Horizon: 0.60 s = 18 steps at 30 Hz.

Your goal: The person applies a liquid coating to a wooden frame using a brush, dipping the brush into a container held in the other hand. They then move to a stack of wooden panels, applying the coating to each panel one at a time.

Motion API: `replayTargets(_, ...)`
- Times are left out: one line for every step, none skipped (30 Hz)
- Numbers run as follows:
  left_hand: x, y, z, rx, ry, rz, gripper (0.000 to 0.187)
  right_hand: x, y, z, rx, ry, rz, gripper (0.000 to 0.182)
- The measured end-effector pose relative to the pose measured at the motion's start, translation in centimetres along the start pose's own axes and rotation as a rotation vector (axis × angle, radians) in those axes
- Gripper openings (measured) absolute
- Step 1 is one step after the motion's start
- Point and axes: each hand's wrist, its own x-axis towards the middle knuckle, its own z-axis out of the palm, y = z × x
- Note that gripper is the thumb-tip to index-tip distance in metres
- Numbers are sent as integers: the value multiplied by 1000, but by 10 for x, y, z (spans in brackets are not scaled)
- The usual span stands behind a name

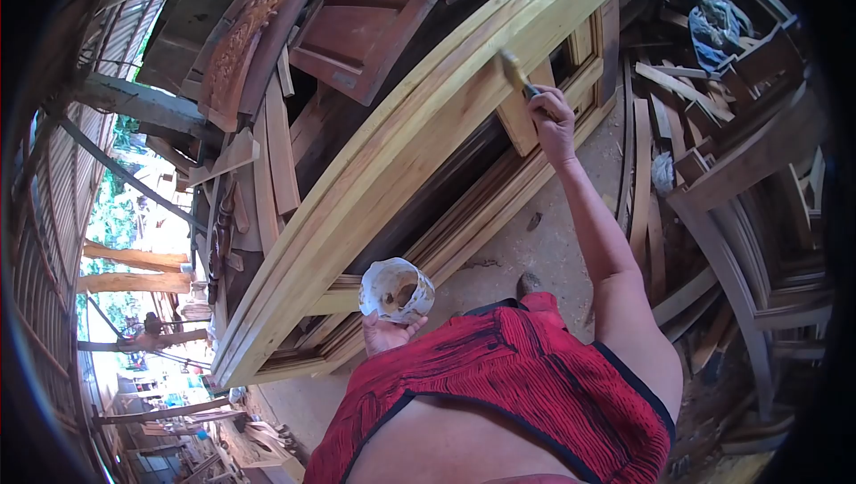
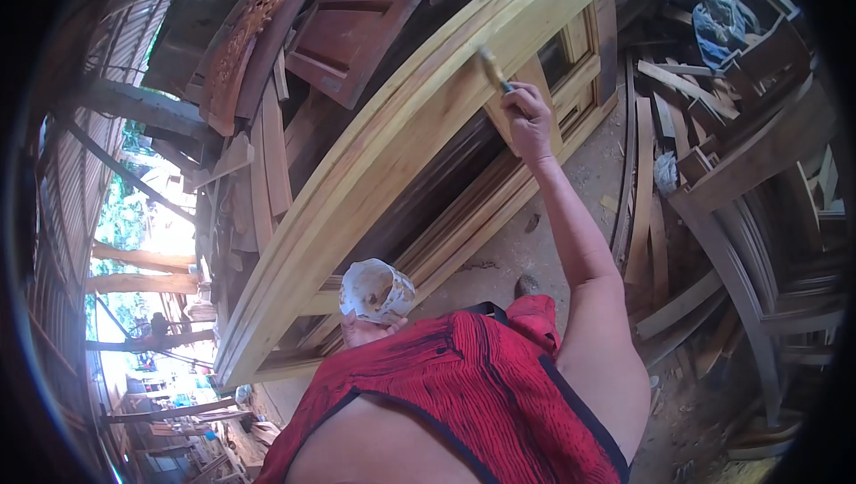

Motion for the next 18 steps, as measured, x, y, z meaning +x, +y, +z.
replayTargets(2, -1, -1, -8, -3, 4, 95, 1, 3, 2, -26, 138, -25, 15)
replayTargets(4, -2, -3, 11, -13, 5, 95, -2, 5, 6, -105, 108, -61, 16)
replayTargets(6, -3, -1, 29, -23, 8, 94, -12, -2, 16, -181, 71, -101, 17)
replayTargets(8, -5, 0, 17, -22, 15, 94, -27, -11, 31, -254, 31, -141, 17)
replayTargets(9, -5, 4, 39, -1, 34, 93, -53, 3, 50, -226, -41, -107, 17)
replayTargets(11, -5, 8, 59, 22, 54, 92, -79, 14, 69, 250, -62, 487, 18)
replayTargets(14, -5, 8, 43, 31, 63, 92, -94, -19, 67, -274, -253, -261, 12)
replayTargets(18, -4, 6, 63, 33, 68, 92, -111, -26, 70, -244, -400, -303, 12)
replayTargets(22, -4, 10, 82, 37, 74, 92, -121, -40, 72, -146, -530, -272, 13)
replayTargets(26, -6, 12, 116, 34, 137, 88, -121, -49, 73, -71, -655, -125, 13)
replayTargets(28, -6, 10, 120, 65, 128, 86, -121, -58, 75, 5, -784, 30, 13)
replayTargets(32, -6, 2, 129, 98, 85, 84, -118, -68, 78, 92, -737, 85, 13)
replayTargets(36, -5, -4, 140, 123, 45, 81, -110, -78, 81, 173, -685, 135, 14)
replayTargets(38, -5, -4, 119, 132, 59, 81, -102, -87, 80, 236, -682, 166, 12)
replayTargets(41, -5, 0, 104, 187, 45, 78, -89, -103, 76, 234, -703, 160, 12)
replayTargets(44, -5, 4, 92, 239, 28, 75, -76, -122, 70, 320, -770, 191, 11)
replayTargets(47, -6, 9, 79, 233, 34, 75, -68, -135, 67, 404, -834, 222, 10)
replayTargets(50, -7, 16, 120, 247, 58, 74, -67, -141, 67, 432, -883, 341, 9)
